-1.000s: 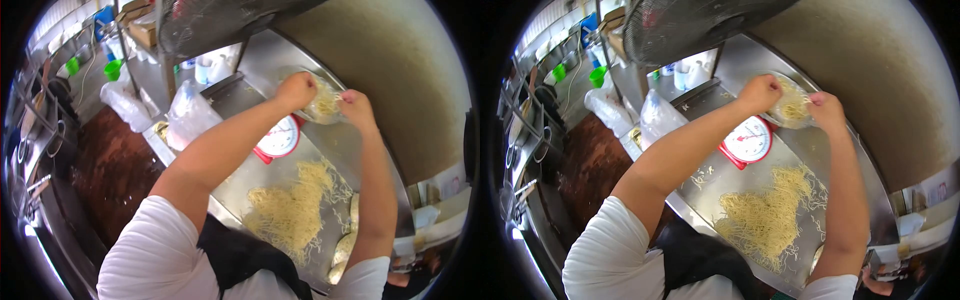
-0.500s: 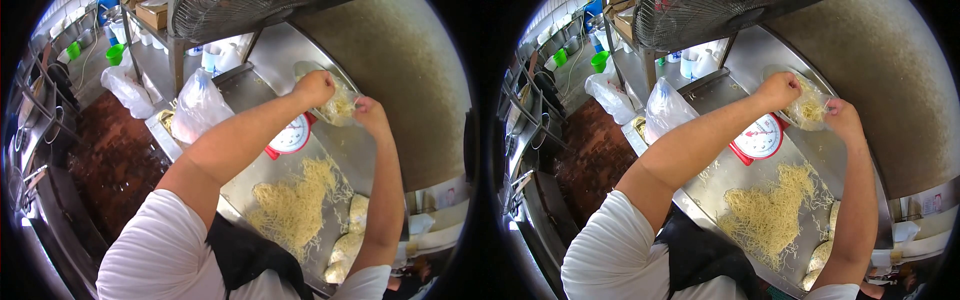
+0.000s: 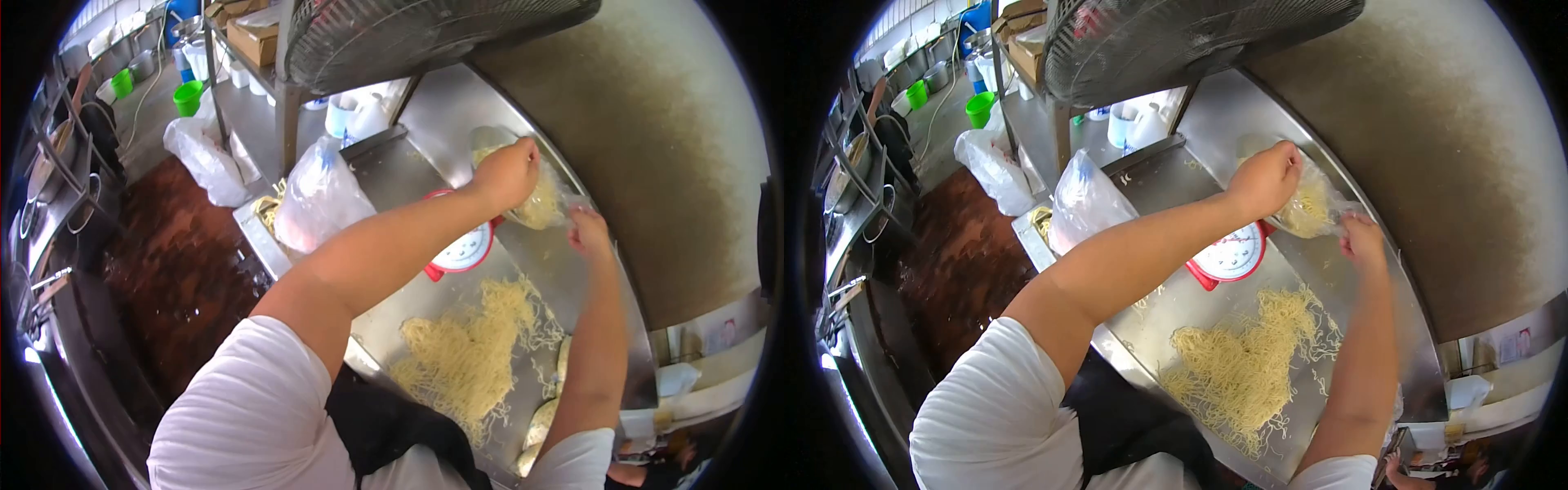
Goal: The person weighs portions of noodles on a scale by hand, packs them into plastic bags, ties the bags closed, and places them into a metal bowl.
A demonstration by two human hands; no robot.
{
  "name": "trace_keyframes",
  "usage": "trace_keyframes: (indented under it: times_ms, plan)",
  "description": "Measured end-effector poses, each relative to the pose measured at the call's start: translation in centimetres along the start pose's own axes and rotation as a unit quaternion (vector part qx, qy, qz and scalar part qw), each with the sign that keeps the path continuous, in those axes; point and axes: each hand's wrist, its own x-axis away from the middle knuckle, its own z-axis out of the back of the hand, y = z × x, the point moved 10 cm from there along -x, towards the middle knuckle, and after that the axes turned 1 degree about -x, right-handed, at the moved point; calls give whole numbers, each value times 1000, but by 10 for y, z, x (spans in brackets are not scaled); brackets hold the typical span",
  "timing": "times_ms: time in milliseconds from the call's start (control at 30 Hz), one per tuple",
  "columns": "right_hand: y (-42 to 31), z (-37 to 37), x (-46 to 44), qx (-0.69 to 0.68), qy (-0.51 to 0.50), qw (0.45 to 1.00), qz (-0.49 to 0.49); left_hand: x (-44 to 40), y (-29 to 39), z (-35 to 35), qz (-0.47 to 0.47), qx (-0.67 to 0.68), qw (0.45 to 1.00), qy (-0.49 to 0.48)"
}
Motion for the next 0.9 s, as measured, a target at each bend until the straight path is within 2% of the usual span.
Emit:
trace_keyframes:
  times_ms: [33, 100, 133, 200, 267, 367, 433, 467, 567, 633, 700, 733, 767, 867, 900]
  plan:
    - [-14, 7, -2, -114, 21, 993, 12, -5, 8, 6, -7, -1, 1000, 20]
    - [-52, 13, -7, -337, 58, 939, 29, -17, 19, 17, -15, -6, 998, 55]
    - [-83, 18, -1, -345, 52, 935, 68, -27, 26, 22, -76, 36, 992, 94]
    - [-144, 26, 35, -352, 48, 926, 127, -42, 49, 39, -104, 32, 984, 142]
    - [-193, 42, 72, -354, 48, 914, 191, -46, 84, 63, -202, 33, 958, 202]
    - [-228, 80, 107, -379, 1, 884, 274, -51, 127, 93, -244, 11, 946, 214]
    - [-228, 97, 125, -391, -51, 876, 277, -36, 153, 115, -309, 48, 912, 267]
    - [-221, 98, 133, -397, -77, 871, 280, -32, 158, 115, -281, 83, 931, 216]
    - [-166, 89, 152, -377, -32, 903, 204, 9, 164, 118, -277, 82, 943, 163]
    - [-113, 54, 182, -344, 21, 926, 157, 32, 130, 99, -191, 107, 976, 4]
    - [-24, 2, 177, -415, -161, 894, 50, 90, 93, 100, -95, 97, 991, -19]
    - [3, -20, 193, -335, -143, 931, 30, 123, 71, 96, -76, 78, 993, -35]
    - [36, -46, 207, -262, -172, 950, -10, 156, 45, 93, -58, 60, 995, -50]
    - [135, -101, 236, -115, -239, 961, -72, 244, -41, 88, 42, -7, 988, -146]
    - [141, -97, 243, -142, -225, 962, -67, 258, -52, 94, 103, 53, 985, -128]
